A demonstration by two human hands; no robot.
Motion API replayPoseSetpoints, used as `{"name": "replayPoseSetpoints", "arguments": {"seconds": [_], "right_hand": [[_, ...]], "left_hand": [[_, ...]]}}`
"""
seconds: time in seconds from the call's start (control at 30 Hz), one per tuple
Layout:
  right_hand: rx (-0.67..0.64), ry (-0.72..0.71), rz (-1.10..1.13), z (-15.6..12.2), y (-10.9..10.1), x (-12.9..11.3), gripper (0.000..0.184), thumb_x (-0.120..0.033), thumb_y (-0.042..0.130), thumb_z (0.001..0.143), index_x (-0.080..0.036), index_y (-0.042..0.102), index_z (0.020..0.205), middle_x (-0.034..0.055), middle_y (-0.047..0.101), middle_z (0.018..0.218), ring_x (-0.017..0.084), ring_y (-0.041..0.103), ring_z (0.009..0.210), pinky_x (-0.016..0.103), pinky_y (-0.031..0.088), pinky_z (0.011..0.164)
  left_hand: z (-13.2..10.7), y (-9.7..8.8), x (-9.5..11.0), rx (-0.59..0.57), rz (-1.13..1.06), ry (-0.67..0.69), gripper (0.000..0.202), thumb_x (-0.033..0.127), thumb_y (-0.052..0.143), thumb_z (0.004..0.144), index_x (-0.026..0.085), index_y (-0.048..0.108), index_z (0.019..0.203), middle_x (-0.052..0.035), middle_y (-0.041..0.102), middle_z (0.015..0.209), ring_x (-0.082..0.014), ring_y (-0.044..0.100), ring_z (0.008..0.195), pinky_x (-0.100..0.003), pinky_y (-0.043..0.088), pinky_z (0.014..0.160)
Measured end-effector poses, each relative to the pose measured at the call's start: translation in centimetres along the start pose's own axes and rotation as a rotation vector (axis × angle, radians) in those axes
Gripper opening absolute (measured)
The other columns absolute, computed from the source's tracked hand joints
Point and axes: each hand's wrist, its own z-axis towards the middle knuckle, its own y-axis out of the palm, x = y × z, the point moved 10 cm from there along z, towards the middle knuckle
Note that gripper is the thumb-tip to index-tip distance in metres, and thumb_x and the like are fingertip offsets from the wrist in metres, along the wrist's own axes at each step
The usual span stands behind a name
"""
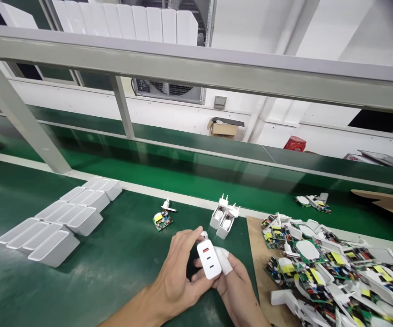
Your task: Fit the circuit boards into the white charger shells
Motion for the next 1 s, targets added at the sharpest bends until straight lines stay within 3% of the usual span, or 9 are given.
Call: {"name": "replayPoseSetpoints", "arguments": {"seconds": [0.2,0.47,0.6,0.7,0.8,0.9,1.0], "right_hand": [[-0.044,-0.007,0.008,0.0,0.4,-0.3,0.04,-0.055,0.087,0.08,-0.02,0.076,0.095,0.0077,0.079,0.082,0.03,0.079,0.075,0.046,0.064,0.075],[-0.024,0.002,-0.056,0.2,0.1,0.0,0.045,-0.06,0.085,0.08,-0.019,0.076,0.096,0.0095,0.08,0.084,0.032,0.079,0.078,0.047,0.064,0.076],[0.002,-0.032,-0.132,0.3,-0.9,0.1,0.051,-0.063,0.08,0.084,-0.017,0.077,0.104,0.0108,0.08,0.087,0.033,0.079,0.082,0.048,0.066,0.076],[0.06,-0.239,-0.393,-0.1,-1.9,-1.7,0.046,-0.057,0.069,0.097,-0.018,0.075,0.12,0.013,0.081,0.103,0.032,0.078,0.1,0.045,0.066,0.086],[0.047,-0.568,-0.706,-1.6,-0.6,-4.6,0.034,-0.04,0.059,0.106,-0.023,0.069,0.134,0.0118,0.076,0.122,0.027,0.073,0.113,0.039,0.062,0.098],[-0.018,-0.765,-0.908,-2.7,1.5,-6.1,0.031,-0.029,0.054,0.106,-0.026,0.065,0.136,0.0065,0.073,0.109,0.02,0.073,0.096,0.03,0.062,0.09],[0.011,-0.869,-1.017,-3.0,1.8,-7.1,0.034,-0.025,0.051,0.107,-0.026,0.062,0.139,0.0053,0.069,0.106,0.019,0.071,0.096,0.029,0.061,0.091]], "left_hand": [[0.1,0.1,-0.2,-0.01,0.002,-0.024,0.089,0.012,0.072,0.092,0.03,0.023,0.165,-0.011,0.06,0.125,-0.0308,0.059,0.114,-0.048,0.053,0.097],[-0.1,0.4,-0.6,-0.028,0.02,-0.038,0.088,0.013,0.072,0.092,0.029,0.024,0.165,-0.0112,0.06,0.125,-0.031,0.058,0.114,-0.048,0.051,0.097],[0.0,0.4,-0.5,-0.026,0.018,-0.024,0.089,0.012,0.072,0.092,0.028,0.024,0.164,-0.0116,0.06,0.126,-0.0313,0.058,0.115,-0.049,0.05,0.098],[0.2,0.1,-0.6,-0.029,0.021,-0.02,0.09,0.015,0.075,0.092,0.029,0.023,0.165,-0.0122,0.06,0.128,-0.0328,0.056,0.118,-0.051,0.05,0.101],[0.1,0.0,-1.8,-0.064,0.051,-0.08,0.09,0.015,0.071,0.093,0.033,0.02,0.165,-0.0121,0.058,0.131,-0.0336,0.055,0.12,-0.054,0.05,0.103],[-0.4,0.7,-4.1,-0.153,0.024,-0.222,0.092,0.015,0.071,0.09,0.035,0.02,0.164,-0.0102,0.059,0.129,-0.0315,0.057,0.118,-0.053,0.053,0.102],[0.0,0.4,-7.0,-0.118,-0.016,-0.384,0.087,0.022,0.073,0.09,0.031,0.024,0.162,-0.0097,0.059,0.128,-0.0284,0.061,0.111,-0.053,0.052,0.103]]}}
